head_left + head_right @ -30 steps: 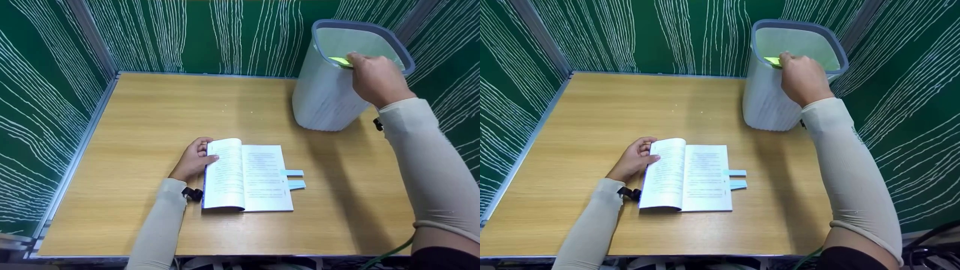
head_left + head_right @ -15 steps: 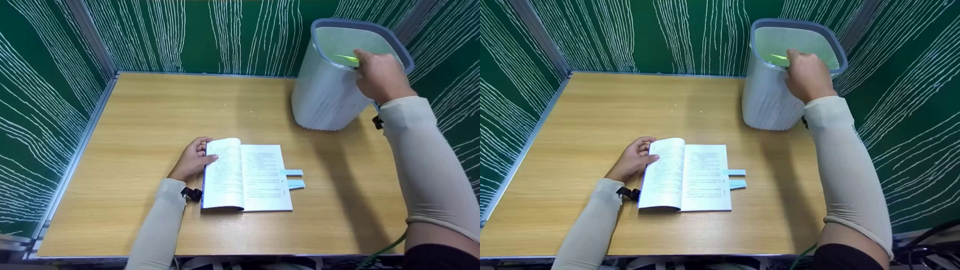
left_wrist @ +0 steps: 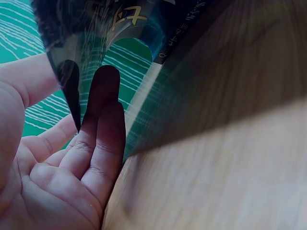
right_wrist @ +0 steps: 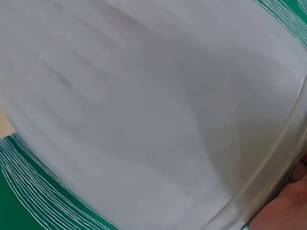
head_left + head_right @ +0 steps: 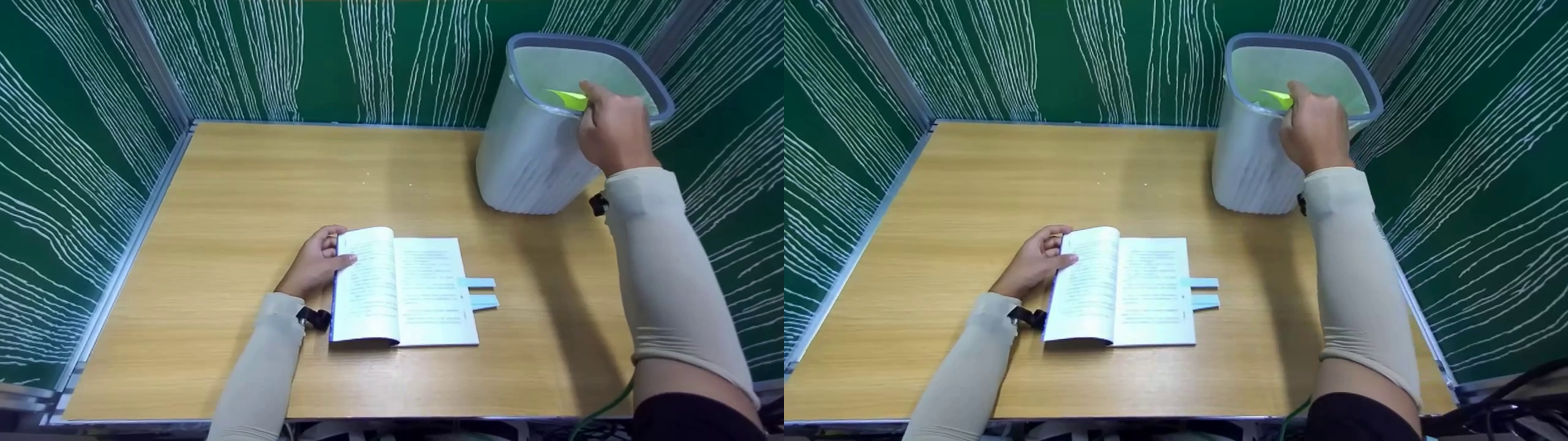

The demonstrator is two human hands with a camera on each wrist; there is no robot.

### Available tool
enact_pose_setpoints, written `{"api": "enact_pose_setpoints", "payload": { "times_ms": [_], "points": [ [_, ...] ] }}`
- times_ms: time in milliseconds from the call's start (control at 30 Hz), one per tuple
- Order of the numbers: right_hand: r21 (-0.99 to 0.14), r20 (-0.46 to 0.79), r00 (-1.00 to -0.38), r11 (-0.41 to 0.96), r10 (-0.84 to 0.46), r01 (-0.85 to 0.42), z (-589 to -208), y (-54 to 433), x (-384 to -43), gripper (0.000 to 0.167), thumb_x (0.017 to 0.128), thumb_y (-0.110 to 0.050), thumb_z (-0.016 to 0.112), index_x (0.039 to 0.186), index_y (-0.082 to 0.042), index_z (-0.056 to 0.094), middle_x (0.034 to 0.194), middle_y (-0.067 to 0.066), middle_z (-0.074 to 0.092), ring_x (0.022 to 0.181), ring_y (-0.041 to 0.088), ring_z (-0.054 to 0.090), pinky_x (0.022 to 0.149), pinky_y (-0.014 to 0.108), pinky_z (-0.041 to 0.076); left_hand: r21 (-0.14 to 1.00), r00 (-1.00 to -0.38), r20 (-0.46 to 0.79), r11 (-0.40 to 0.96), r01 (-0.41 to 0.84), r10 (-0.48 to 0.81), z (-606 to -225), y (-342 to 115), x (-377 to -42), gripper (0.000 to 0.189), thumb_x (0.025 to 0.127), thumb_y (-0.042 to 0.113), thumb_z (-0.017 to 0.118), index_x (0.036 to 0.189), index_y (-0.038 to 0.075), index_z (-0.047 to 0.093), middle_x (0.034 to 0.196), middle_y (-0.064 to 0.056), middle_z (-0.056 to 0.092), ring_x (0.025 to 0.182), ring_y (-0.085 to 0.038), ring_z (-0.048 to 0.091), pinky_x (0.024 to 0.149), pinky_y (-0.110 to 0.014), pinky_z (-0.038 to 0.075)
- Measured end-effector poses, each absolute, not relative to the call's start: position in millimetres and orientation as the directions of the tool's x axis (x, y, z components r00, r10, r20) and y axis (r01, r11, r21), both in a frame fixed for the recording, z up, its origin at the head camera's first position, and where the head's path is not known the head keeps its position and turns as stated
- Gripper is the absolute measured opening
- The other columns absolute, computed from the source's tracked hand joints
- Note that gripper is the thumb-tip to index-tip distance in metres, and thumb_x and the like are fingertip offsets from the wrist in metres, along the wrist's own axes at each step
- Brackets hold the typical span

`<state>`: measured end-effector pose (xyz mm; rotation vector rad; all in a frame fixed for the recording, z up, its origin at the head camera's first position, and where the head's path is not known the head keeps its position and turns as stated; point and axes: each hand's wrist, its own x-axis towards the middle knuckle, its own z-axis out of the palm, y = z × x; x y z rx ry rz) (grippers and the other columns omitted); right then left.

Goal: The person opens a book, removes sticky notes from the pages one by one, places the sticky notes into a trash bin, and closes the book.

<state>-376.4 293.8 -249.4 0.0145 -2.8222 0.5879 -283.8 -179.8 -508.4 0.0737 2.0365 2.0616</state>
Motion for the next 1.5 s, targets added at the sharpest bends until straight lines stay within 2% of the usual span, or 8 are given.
{"api": "enact_pose_setpoints", "payload": {
  "times_ms": [133, 333, 600, 833, 933, 1067, 1333, 1500],
  "points": [
    [-0.418, 0.287, -0.955, 0.907, 0.070, -0.059, -253.6, 291.9, -374.7, 0.051, 0.110, -0.030, 0.024, 0.161, -0.032, 0.030, 0.165, -0.006, 0.033, 0.146, 0.029, 0.047, 0.120, 0.054, 0.032, 0.990, -0.969, -0.135, 0.004, -0.138, 0.209, -508.5, -179.5, -283.9, 0.061, 0.086, 0.001, 0.081, 0.139, 0.015, 0.053, 0.115, -0.015, 0.066, 0.094, -0.028, 0.070, 0.079, -0.034, 0.062],
    [-0.456, 0.312, -0.947, 0.886, 0.078, -0.077, -255.4, 289.8, -373.1, 0.049, 0.111, -0.028, 0.025, 0.159, -0.034, 0.029, 0.163, -0.013, 0.028, 0.153, 0.009, 0.026, 0.127, 0.032, 0.014, 0.991, -0.969, -0.132, 0.019, -0.131, 0.211, -508.5, -181.3, -284.2, 0.062, 0.086, 0.002, 0.081, 0.140, 0.014, 0.053, 0.114, -0.015, 0.065, 0.093, -0.027, 0.069, 0.078, -0.034, 0.062],
    [-0.479, 0.294, -0.954, 0.873, 0.065, -0.088, -250.3, 289.9, -373.0, 0.049, 0.111, -0.029, 0.025, 0.160, -0.035, 0.030, 0.154, 0.009, 0.052, 0.153, 0.007, 0.023, 0.127, 0.031, 0.012, 0.993, -0.970, -0.116, -0.009, -0.121, 0.216, -509.8, -181.8, -285.8, 0.061, 0.085, 0.001, 0.082, 0.138, 0.014, 0.054, 0.113, -0.016, 0.065, 0.093, -0.027, 0.069, 0.078, -0.034, 0.062],
    [-0.456, 0.312, -0.948, 0.885, 0.058, -0.096, -251.6, 288.9, -374.1, 0.051, 0.111, -0.028, 0.022, 0.161, -0.032, 0.031, 0.120, 0.028, 0.063, 0.153, 0.014, 0.026, 0.128, 0.032, 0.011, 0.994, -0.968, -0.100, -0.018, -0.107, 0.231, -511.6, -182.9, -286.2, 0.062, 0.086, 0.000, 0.081, 0.140, 0.011, 0.051, 0.115, -0.016, 0.066, 0.093, -0.024, 0.069, 0.078, -0.032, 0.062],
    [-0.444, 0.304, -0.951, 0.892, 0.062, -0.084, -253.2, 289.4, -373.3, 0.052, 0.111, -0.027, 0.021, 0.161, -0.031, 0.032, 0.145, 0.017, 0.059, 0.154, 0.012, 0.020, 0.128, 0.034, 0.011, 0.994, -0.967, -0.098, -0.016, -0.105, 0.235, -513.0, -182.0, -285.7, 0.062, 0.087, 0.000, 0.080, 0.140, 0.010, 0.051, 0.116, -0.016, 0.066, 0.094, -0.025, 0.070, 0.078, -0.032, 0.062],
    [-0.436, 0.283, -0.956, 0.898, 0.074, -0.060, -254.2, 288.9, -373.2, 0.052, 0.111, -0.027, 0.021, 0.159, -0.028, 0.039, 0.164, -0.017, 0.025, 0.155, 0.008, 0.018, 0.129, 0.035, 0.008, 0.994, -0.968, -0.104, -0.007, -0.109, 0.227, -513.6, -181.0, -285.0, 0.061, 0.087, -0.001, 0.080, 0.140, 0.011, 0.052, 0.115, -0.017, 0.066, 0.093, -0.026, 0.070, 0.077, -0.033, 0.062],
    [-0.445, 0.294, -0.950, 0.894, 0.102, -0.042, -256.6, 286.8, -374.8, 0.052, 0.109, -0.025, 0.023, 0.155, -0.025, 0.048, 0.165, -0.021, 0.026, 0.156, 0.005, 0.019, 0.128, 0.028, 0.005, 0.993, -0.968, -0.115, -0.002, -0.118, 0.222, -511.7, -179.7, -285.3, 0.061, 0.087, -0.001, 0.080, 0.139, 0.013, 0.053, 0.114, -0.016, 0.067, 0.092, -0.027, 0.071, 0.077, -0.034, 0.063],
    [-0.386, 0.416, -0.907, 0.917, 0.072, -0.104, -261.8, 283.2, -367.8, 0.050, 0.109, -0.024, 0.027, 0.154, -0.015, 0.048, 0.171, -0.011, 0.021, 0.159, 0.006, 0.004, 0.128, 0.030, -0.006, 0.993, -0.968, -0.117, 0.000, -0.120, 0.220, -512.5, -182.0, -284.0, 0.061, 0.087, 0.000, 0.080, 0.139, 0.014, 0.053, 0.114, -0.017, 0.067, 0.093, -0.028, 0.071, 0.079, -0.035, 0.063]
  ]
}}
